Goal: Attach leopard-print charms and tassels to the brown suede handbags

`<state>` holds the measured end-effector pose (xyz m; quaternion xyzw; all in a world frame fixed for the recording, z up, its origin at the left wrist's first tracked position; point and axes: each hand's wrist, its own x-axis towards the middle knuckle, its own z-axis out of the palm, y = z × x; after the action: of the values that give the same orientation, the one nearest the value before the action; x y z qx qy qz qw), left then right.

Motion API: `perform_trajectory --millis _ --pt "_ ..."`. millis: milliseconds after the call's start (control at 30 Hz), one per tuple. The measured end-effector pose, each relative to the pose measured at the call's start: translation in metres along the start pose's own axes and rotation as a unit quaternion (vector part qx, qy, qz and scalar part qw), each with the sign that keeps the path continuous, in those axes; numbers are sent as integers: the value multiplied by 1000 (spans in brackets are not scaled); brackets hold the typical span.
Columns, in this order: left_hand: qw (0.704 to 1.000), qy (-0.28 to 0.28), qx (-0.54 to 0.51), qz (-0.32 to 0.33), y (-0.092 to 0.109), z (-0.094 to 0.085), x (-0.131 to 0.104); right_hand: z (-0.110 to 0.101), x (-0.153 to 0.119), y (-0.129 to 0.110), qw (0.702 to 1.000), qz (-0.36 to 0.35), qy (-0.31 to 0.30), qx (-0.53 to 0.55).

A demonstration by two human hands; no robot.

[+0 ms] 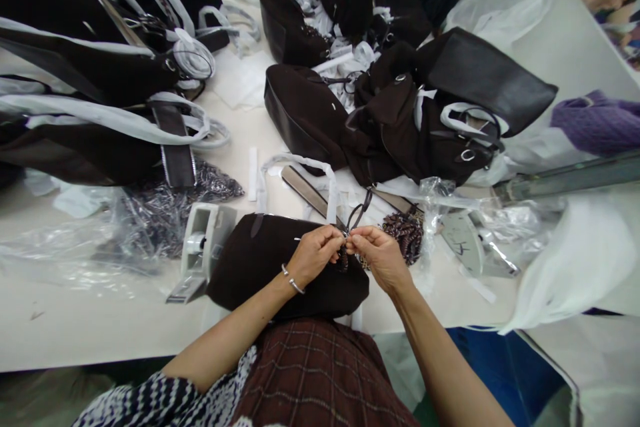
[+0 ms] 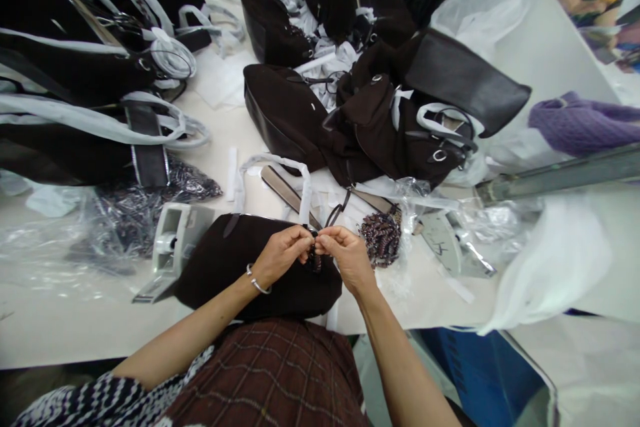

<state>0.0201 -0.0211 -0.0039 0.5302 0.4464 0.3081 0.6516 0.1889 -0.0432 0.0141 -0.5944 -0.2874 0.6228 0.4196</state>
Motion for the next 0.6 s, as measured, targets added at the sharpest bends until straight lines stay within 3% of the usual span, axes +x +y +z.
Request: perform_trajectory --millis 233,467,600 --pt "990 23 118 76 10 -1 -3 5 -3 0 984 -70 31 -161" --pt "985 30 139 97 7 -2 -3 7 -5 -2 985 -57 53 -152" --pt "983 27 149 103 8 -1 -3 6 -4 -1 977 -86 40 -192"
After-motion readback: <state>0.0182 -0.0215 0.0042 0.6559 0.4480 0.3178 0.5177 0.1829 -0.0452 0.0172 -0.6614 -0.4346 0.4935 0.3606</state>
